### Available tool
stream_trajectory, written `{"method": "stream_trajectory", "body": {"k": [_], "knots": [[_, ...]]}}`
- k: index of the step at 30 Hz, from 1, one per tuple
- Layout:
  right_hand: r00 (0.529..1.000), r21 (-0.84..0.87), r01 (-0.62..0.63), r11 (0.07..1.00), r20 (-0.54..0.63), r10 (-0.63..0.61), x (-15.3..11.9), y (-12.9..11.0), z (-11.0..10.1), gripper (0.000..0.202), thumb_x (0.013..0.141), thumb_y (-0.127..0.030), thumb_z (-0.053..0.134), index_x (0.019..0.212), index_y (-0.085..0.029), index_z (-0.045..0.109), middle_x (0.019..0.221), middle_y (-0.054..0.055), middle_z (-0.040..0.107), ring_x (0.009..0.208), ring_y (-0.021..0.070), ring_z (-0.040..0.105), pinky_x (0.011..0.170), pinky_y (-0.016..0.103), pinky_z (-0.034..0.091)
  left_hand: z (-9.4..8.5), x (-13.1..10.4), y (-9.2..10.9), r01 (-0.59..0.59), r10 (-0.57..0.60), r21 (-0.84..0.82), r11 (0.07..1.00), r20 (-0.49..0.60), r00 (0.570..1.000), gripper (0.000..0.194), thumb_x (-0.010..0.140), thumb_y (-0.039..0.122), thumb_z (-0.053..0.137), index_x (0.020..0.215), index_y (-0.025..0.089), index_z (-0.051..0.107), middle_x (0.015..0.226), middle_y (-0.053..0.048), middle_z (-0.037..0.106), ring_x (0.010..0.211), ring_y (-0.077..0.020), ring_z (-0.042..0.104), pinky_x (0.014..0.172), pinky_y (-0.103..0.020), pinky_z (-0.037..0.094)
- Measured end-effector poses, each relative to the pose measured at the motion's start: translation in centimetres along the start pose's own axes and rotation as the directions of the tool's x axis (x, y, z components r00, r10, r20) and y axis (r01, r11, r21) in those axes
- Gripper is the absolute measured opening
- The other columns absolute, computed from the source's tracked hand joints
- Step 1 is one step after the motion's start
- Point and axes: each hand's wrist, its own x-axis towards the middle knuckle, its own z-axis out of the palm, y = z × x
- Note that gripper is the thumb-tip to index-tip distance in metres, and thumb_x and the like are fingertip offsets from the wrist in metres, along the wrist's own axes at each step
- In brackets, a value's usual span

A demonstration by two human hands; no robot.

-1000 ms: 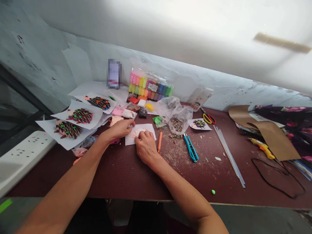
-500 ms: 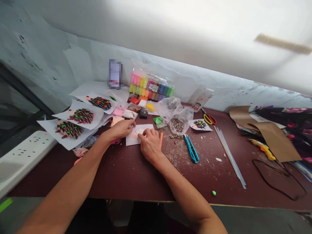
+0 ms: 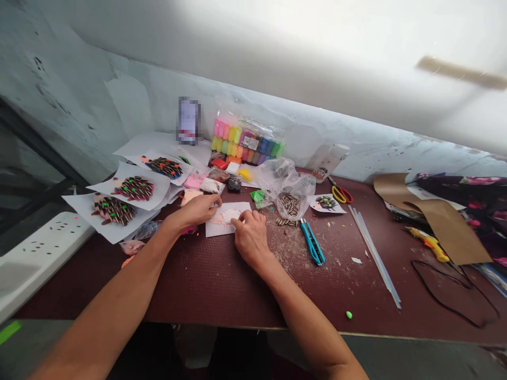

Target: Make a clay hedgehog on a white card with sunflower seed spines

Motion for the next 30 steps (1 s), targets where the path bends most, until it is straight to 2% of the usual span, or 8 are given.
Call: {"method": "stream_trajectory", "body": {"k": [4,8,13,19,30], "knots": [[0.999,0.000,0.016,1.000,0.046,-0.016,-0.27,-0.20,0.17,0.031,0.093,-0.015,0.050,0.113,-0.027,0.071,0.108,0.008,0.061,0.095,0.0223,0.043,0.080,0.035,0.027,-0.11,-0.04,0.09,0.008,-0.008,0.010,1.000,0.011,1.000,0.036,0.085,0.010,0.045,0.113,0.017,0.065,0.115,-0.013,0.071,0.108,-0.0250,0.064,0.092,-0.032,0.047],[0.997,-0.037,0.009,0.999,0.079,-0.006,-0.33,-0.71,0.20,0.026,0.095,-0.019,0.049,0.104,-0.027,0.072,0.107,0.007,0.061,0.095,0.0226,0.042,0.080,0.037,0.025,-0.09,-0.01,0.01,-0.002,0.001,0.015,1.000,0.013,1.000,0.035,0.085,0.010,0.044,0.113,0.016,0.064,0.115,-0.013,0.071,0.107,-0.0249,0.065,0.091,-0.031,0.047],[0.995,-0.013,0.070,0.997,0.075,-0.069,-0.33,-0.53,0.29,0.026,0.093,-0.017,0.050,0.103,-0.026,0.072,0.104,0.007,0.062,0.094,0.0217,0.043,0.081,0.036,0.025,0.01,0.05,-0.10,-0.002,0.002,0.021,1.000,0.011,1.000,0.035,0.084,0.010,0.044,0.112,0.017,0.064,0.114,-0.012,0.071,0.107,-0.0248,0.064,0.090,-0.031,0.047],[1.000,0.076,-0.001,0.997,0.006,0.000,-0.22,0.01,0.46,0.034,0.088,-0.012,0.053,0.112,-0.028,0.072,0.106,0.006,0.062,0.095,0.0212,0.044,0.082,0.035,0.027,-0.11,-0.07,0.01,0.000,0.000,0.022,1.000,0.006,1.000,0.034,0.085,0.011,0.044,0.112,0.018,0.064,0.114,-0.012,0.071,0.106,-0.0243,0.065,0.091,-0.031,0.047],[0.995,0.064,0.088,0.994,0.031,-0.090,-0.33,-0.18,0.71,0.033,0.088,-0.014,0.053,0.109,-0.030,0.073,0.108,0.007,0.060,0.096,0.0219,0.042,0.083,0.036,0.026,-0.05,0.01,0.07,0.006,-0.007,0.030,1.000,0.016,1.000,0.035,0.084,0.011,0.044,0.113,0.017,0.063,0.115,-0.012,0.071,0.108,-0.0244,0.064,0.090,-0.031,0.047]]}}
